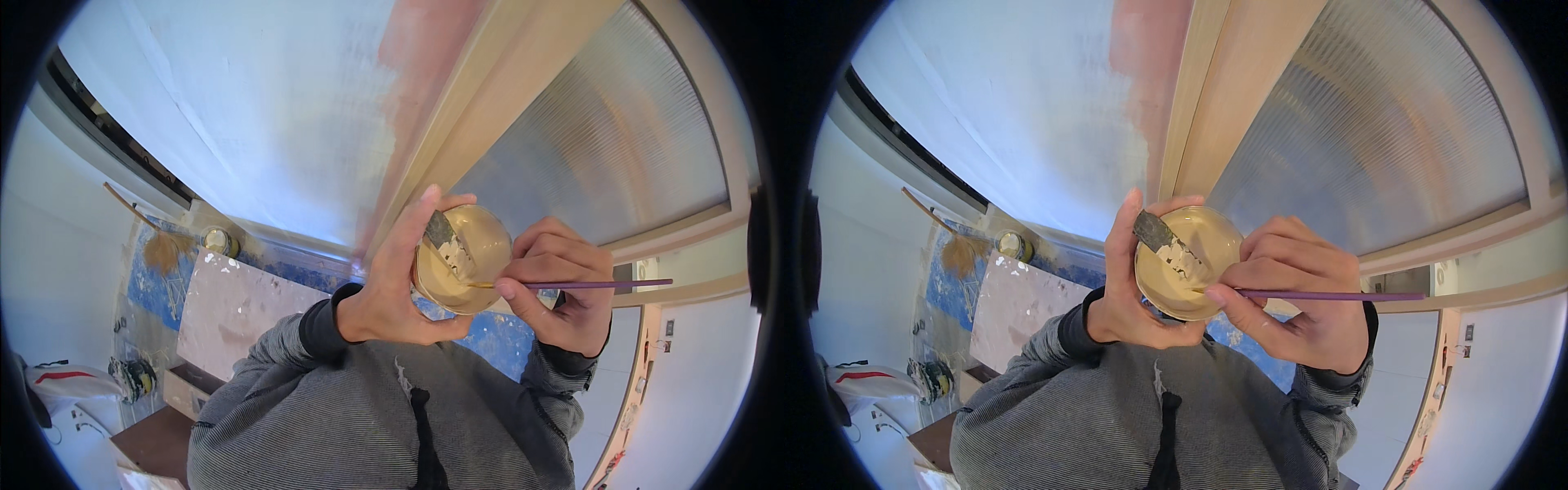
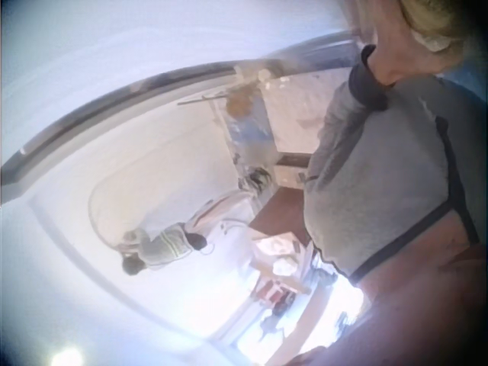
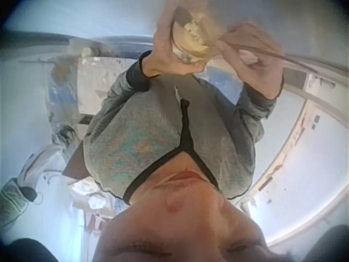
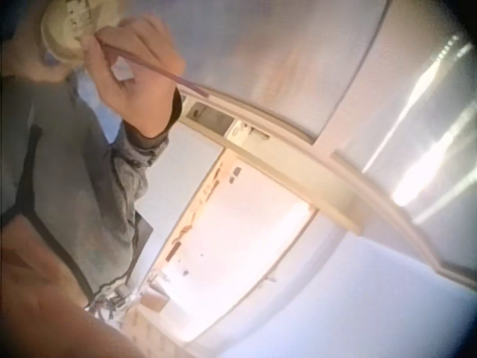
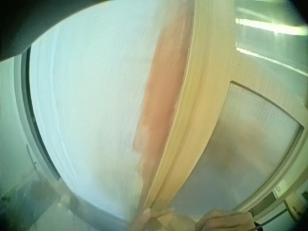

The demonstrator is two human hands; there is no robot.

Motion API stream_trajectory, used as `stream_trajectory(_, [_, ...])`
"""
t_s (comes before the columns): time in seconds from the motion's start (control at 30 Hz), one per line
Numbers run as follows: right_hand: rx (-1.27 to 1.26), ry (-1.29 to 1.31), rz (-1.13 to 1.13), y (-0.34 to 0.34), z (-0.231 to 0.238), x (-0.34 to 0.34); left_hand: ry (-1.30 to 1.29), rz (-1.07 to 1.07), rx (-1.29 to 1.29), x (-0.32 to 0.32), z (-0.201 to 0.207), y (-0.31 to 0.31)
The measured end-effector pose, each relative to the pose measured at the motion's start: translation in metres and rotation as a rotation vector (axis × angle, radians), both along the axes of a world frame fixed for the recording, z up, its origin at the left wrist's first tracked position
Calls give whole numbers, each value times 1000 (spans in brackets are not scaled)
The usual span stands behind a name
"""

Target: The person uses a small brush to apply beige paint to the wooden frame of a glass door. They hold a small container of paint in one hand and carefully paint the edges and corners of the frame. The person occasionally dips the brush into the container to reload paint.

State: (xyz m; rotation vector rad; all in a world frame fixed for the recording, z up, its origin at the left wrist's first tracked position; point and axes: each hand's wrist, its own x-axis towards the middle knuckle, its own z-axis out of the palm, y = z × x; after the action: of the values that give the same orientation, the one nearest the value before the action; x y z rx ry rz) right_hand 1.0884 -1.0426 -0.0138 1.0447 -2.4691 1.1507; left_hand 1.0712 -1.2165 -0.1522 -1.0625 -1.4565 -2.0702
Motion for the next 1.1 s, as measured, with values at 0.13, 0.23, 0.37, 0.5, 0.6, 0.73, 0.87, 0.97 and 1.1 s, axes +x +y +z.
stream_trajectory(0.13, [35,0,27,-6,-6,-1,-5,65,-17,5,-2,-5])
stream_trajectory(0.23, [73,8,43,-9,-8,-2,10,127,-46,6,-2,-7])
stream_trajectory(0.37, [86,11,54,-12,-10,-2,21,165,-67,7,-2,-9])
stream_trajectory(0.5, [59,-12,47,-13,-13,-1,19,170,-59,7,-3,-8])
stream_trajectory(0.6, [2,-46,37,-10,-14,-1,5,154,-62,7,-6,-8])
stream_trajectory(0.73, [-162,-99,3,-1,-16,0,-31,159,-91,10,-4,-11])
stream_trajectory(0.87, [-427,-169,-15,4,-32,-1,-26,173,-112,7,2,-12])
stream_trajectory(0.97, [-638,-235,-51,3,-35,-2,-47,166,-101,6,1,-12])
stream_trajectory(1.1, [-961,129,-20,0,-30,-16,-18,162,-153,-4,3,-18])
